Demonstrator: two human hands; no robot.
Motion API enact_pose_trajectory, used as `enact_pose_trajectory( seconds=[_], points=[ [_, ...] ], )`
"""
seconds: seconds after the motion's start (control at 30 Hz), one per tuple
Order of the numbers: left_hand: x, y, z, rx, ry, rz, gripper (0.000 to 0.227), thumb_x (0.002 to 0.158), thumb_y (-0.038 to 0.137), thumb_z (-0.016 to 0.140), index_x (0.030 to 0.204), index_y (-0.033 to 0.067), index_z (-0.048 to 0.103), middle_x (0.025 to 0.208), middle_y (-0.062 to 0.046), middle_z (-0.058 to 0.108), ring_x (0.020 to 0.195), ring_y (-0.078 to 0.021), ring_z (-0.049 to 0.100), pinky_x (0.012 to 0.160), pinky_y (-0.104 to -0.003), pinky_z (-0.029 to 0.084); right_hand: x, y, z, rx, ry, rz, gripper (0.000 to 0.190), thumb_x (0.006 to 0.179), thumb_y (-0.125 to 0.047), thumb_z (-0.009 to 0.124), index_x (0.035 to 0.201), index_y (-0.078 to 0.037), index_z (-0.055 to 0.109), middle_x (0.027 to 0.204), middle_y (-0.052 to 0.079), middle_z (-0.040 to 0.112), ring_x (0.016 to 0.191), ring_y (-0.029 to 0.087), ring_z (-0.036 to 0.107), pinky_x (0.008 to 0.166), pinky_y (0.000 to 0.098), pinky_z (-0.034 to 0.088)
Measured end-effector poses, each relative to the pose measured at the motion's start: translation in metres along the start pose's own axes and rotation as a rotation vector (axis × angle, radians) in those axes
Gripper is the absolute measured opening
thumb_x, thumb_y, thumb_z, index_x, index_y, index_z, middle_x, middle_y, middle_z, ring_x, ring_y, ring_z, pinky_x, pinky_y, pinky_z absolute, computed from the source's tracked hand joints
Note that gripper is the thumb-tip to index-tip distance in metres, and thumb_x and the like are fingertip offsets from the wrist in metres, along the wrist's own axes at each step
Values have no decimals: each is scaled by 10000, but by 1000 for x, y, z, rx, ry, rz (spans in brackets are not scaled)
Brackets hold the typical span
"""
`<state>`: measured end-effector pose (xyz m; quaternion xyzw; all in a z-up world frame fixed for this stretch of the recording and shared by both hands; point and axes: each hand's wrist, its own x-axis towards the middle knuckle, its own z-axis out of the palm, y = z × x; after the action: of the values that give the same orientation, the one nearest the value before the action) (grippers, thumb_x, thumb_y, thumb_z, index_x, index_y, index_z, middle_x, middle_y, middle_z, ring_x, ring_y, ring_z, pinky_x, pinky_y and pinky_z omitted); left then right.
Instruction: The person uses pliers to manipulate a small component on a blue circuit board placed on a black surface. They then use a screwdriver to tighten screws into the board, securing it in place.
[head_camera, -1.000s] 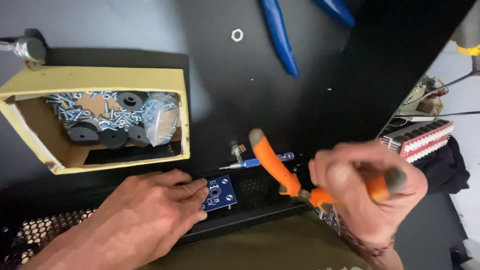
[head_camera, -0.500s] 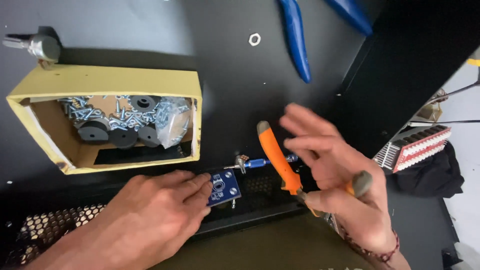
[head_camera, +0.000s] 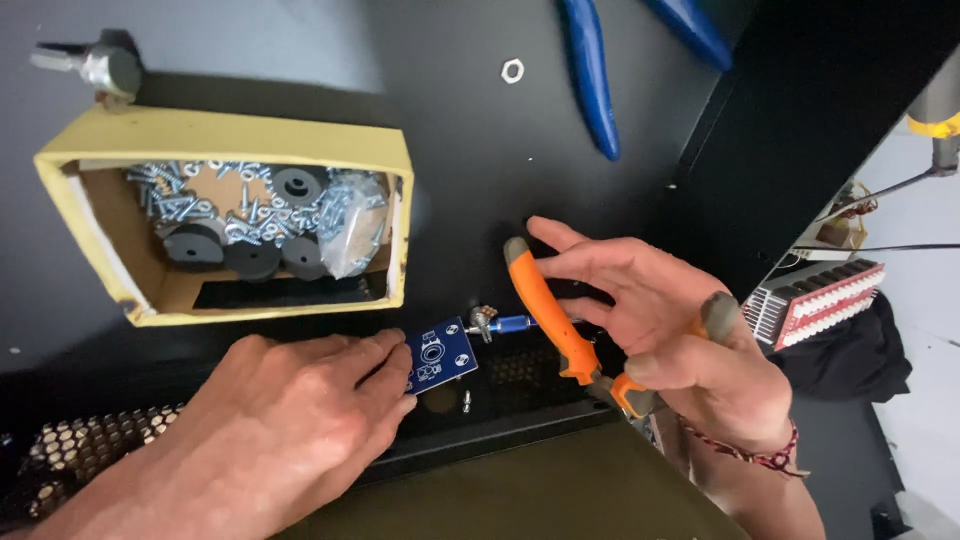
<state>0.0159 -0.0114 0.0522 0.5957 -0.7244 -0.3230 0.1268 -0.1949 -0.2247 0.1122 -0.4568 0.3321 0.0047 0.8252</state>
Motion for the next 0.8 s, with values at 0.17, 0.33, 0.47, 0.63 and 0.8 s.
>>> enact_pose_trajectory(
  seconds=[0.17,0.33,0.47,0.63,0.8],
  points=[
    [-3,4,1,-13,20,-39,289,960,381,627,1070,122,691,1113,9,754,842,-230,736,446,-455,577,-5,-3,6,23,52,22,610,728,-119,572,1304,80,548,1576,350,450,1565,457,395,1124,575,472],
    [-5,4,-3,-50,-68,-34,295,1030,403,583,919,154,695,1061,-31,740,806,-291,693,496,-477,563,-13,-9,14,40,21,23,665,783,-163,650,1370,114,505,1627,304,402,1500,484,455,1187,631,434],
    [-18,0,-34,-99,-143,-12,304,1085,330,575,891,105,640,853,-72,651,723,-345,653,573,-519,533,-14,-8,15,-375,375,-65,493,739,26,552,1223,107,512,1525,325,573,1286,442,661,1049,523,590],
    [-45,1,-66,-72,-56,-108,280,1111,263,576,939,43,595,819,-113,651,691,-343,656,605,-519,566,-48,73,-64,-286,382,-401,691,787,-574,710,1306,-157,524,1536,156,505,1326,237,569,1140,443,504],
    [-67,6,-63,40,-224,-123,248,815,-59,578,984,120,555,811,-41,601,651,-302,636,496,-501,550,-43,108,-153,-77,-391,-468,317,1001,-219,780,1265,-64,698,1174,174,735,1030,307,763,932,485,626]
  ],
)
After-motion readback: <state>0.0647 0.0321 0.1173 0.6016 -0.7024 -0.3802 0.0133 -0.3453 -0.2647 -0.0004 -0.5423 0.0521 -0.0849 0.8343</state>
